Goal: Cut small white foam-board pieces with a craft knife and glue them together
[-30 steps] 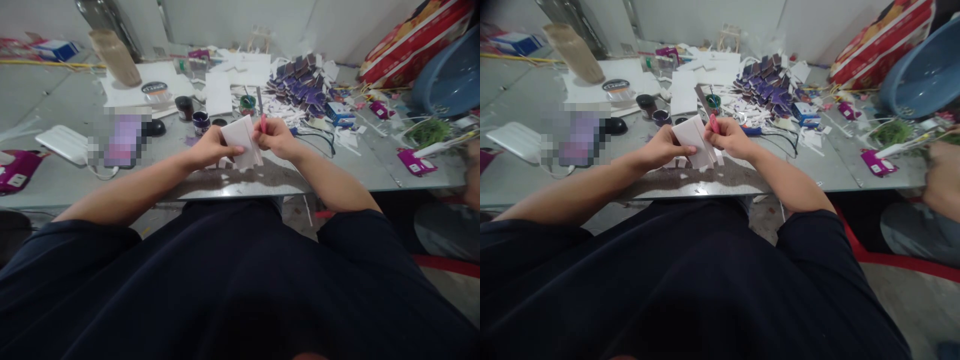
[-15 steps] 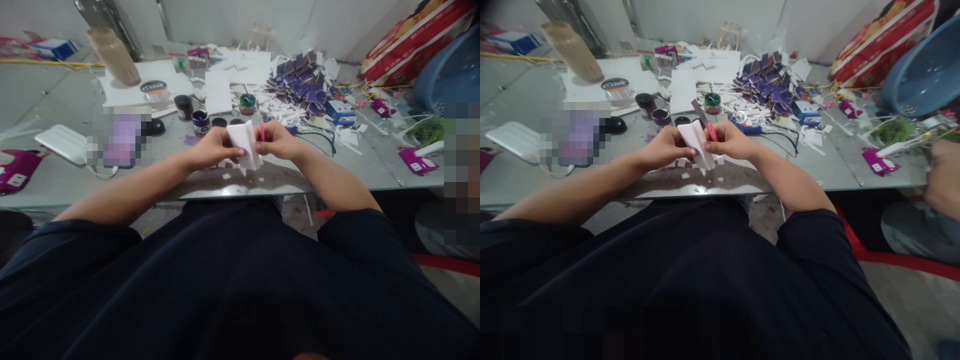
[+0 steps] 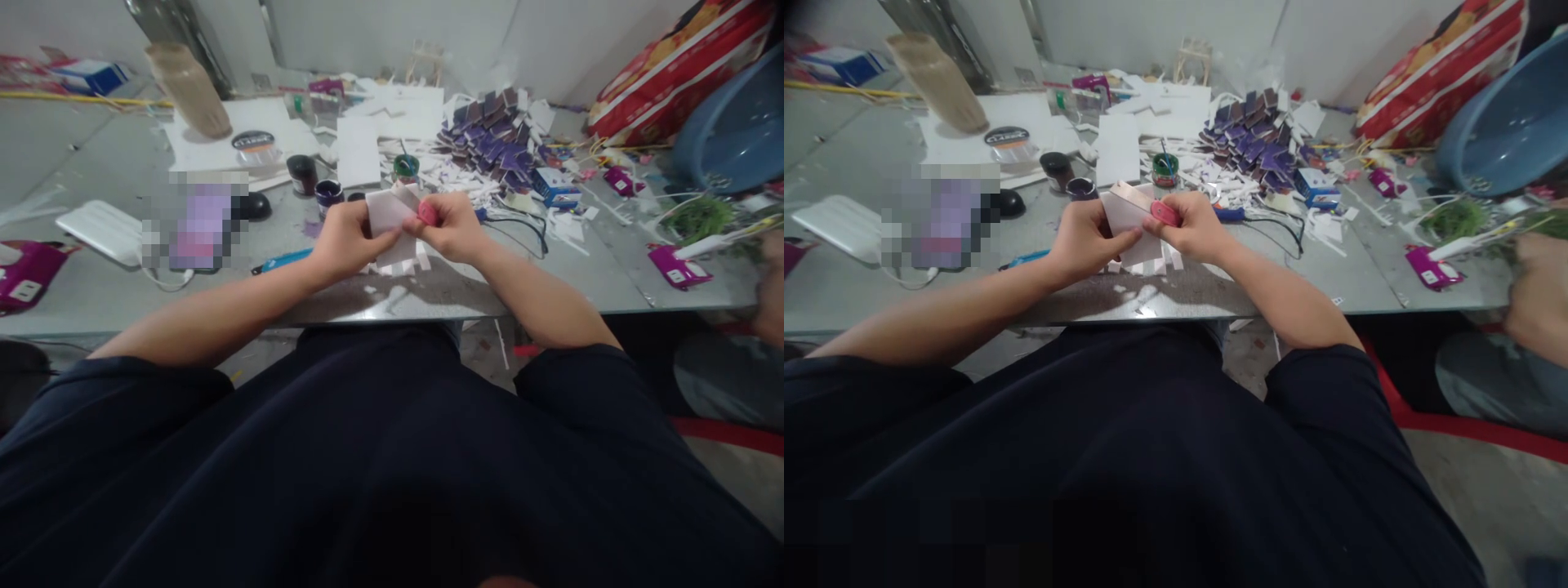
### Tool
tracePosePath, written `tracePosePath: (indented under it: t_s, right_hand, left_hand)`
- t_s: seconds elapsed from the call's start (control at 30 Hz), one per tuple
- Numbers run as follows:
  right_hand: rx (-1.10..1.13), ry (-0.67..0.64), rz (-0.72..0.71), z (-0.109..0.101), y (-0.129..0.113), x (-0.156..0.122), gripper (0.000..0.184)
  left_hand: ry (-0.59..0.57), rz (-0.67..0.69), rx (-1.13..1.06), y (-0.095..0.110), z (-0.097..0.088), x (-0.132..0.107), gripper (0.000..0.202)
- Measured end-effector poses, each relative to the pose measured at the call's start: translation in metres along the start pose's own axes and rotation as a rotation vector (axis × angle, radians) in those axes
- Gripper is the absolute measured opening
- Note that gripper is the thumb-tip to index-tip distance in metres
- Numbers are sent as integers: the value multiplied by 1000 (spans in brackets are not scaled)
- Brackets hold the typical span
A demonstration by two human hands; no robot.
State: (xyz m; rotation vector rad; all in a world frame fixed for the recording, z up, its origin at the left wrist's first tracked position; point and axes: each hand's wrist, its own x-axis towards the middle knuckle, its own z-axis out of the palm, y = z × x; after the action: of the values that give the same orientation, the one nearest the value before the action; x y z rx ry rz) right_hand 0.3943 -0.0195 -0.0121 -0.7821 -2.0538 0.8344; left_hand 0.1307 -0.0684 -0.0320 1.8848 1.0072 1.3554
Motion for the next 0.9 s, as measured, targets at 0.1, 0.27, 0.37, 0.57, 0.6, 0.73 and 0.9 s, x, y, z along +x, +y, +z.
tracePosePath:
  t_s: [0.1,0.27,0.37,0.57,0.6,0.73,0.9]
  right_hand:
    - [-29,17,-17,2,-4,-1,91]
    - [-93,74,-21,7,-8,-3,93]
    - [-93,96,-13,9,-11,-5,91]
    - [-25,55,-57,8,-8,-3,91]
    - [14,53,-74,7,-5,-2,93]
    - [120,52,-153,6,7,3,97]
    - [60,-39,-212,6,10,0,93]
  left_hand:
    - [34,15,48,6,0,-1,41]
    - [68,16,72,12,0,-3,39]
    - [82,21,74,11,1,-3,42]
    - [-59,-5,-108,12,1,1,35]
    - [-100,-5,-136,13,1,2,35]
    - [-167,-18,-150,15,2,1,41]
    - [-110,12,-110,12,5,0,61]
